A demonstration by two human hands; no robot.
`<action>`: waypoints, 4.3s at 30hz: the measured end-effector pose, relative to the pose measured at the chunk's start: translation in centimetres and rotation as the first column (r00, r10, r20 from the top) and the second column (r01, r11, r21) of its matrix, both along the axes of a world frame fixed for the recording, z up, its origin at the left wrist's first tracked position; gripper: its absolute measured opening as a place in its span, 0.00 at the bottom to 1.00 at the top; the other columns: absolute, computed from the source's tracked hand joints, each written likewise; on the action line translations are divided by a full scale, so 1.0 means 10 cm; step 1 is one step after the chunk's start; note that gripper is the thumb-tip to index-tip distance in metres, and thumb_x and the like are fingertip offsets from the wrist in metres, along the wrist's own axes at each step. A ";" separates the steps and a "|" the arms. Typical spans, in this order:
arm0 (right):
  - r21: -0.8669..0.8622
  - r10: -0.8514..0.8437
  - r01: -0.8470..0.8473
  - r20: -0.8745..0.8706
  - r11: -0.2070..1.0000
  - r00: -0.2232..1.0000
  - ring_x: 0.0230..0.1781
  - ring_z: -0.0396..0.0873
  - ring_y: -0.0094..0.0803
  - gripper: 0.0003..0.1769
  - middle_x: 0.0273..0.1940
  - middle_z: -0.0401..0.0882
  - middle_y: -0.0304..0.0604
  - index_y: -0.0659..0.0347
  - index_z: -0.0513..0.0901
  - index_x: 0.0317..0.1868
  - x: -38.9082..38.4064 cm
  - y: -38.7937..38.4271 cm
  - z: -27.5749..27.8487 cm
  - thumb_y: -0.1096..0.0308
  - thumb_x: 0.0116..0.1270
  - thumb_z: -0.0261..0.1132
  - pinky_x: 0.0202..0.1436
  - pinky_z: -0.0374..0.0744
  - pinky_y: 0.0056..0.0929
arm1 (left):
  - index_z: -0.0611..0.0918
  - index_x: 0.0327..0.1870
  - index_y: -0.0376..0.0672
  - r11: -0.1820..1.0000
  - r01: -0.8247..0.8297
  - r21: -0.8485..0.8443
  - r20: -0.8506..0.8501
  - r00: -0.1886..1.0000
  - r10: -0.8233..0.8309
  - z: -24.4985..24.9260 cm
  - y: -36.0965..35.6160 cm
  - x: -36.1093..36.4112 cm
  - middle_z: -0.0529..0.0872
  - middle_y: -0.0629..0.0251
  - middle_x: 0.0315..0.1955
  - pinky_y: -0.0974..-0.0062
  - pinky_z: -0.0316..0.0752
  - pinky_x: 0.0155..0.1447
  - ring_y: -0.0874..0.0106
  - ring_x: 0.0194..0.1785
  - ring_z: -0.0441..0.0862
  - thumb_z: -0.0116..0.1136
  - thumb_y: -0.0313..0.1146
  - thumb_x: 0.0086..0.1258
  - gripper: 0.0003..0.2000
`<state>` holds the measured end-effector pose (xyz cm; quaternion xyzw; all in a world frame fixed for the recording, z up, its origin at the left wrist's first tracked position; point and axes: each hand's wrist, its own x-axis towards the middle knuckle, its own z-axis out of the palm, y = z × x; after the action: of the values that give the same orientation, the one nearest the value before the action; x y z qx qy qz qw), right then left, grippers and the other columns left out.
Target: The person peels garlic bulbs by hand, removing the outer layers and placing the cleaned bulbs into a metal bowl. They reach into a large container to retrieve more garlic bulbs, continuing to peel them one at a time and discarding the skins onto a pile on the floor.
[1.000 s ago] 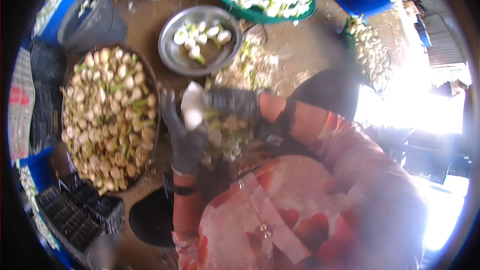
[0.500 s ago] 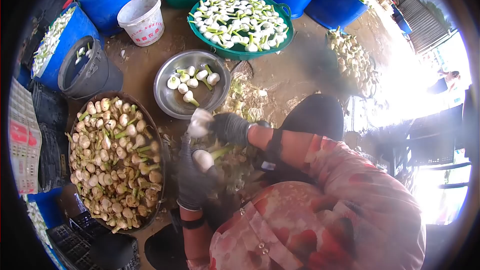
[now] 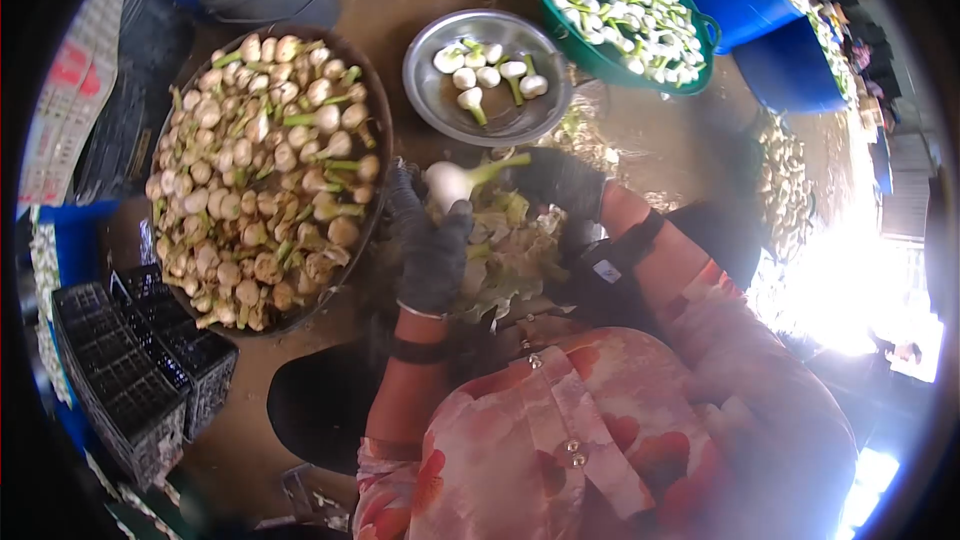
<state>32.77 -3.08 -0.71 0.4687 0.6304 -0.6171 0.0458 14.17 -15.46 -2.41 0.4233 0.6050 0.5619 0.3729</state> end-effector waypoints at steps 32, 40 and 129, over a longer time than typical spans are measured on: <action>0.612 0.253 -0.050 -0.250 0.790 0.935 0.54 0.78 0.53 0.15 0.48 0.81 0.54 0.63 0.80 0.54 -0.89 0.01 -0.42 0.69 0.69 0.66 0.61 0.76 0.43 | 0.70 0.67 0.39 0.995 0.033 -0.090 0.986 0.146 0.084 -0.19 0.02 -0.48 0.81 0.52 0.57 0.64 0.82 0.53 0.62 0.53 0.84 0.46 0.52 0.81 0.26; 0.795 -0.021 0.163 -0.186 0.585 0.982 0.45 0.83 0.49 0.13 0.44 0.85 0.53 0.60 0.85 0.49 -0.58 -0.23 0.08 0.65 0.66 0.69 0.51 0.81 0.40 | 0.69 0.66 0.39 0.991 -0.068 -0.119 0.888 0.439 0.137 -0.11 -0.01 -0.12 0.77 0.54 0.59 0.60 0.80 0.62 0.61 0.58 0.81 0.56 0.30 0.76 0.20; 0.666 -0.108 -0.165 0.349 0.728 0.931 0.44 0.84 0.52 0.18 0.40 0.86 0.57 0.63 0.86 0.43 0.31 -0.14 -0.36 0.56 0.66 0.62 0.51 0.80 0.46 | 0.71 0.67 0.43 0.961 0.278 0.017 0.320 0.909 -0.268 0.10 -0.11 0.08 0.81 0.53 0.49 0.53 0.79 0.57 0.59 0.50 0.83 0.50 0.40 0.79 0.20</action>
<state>35.91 -4.51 -4.34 0.5482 0.8005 -0.2420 -0.0045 14.94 -16.60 -1.40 0.4018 0.4795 0.5566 0.5467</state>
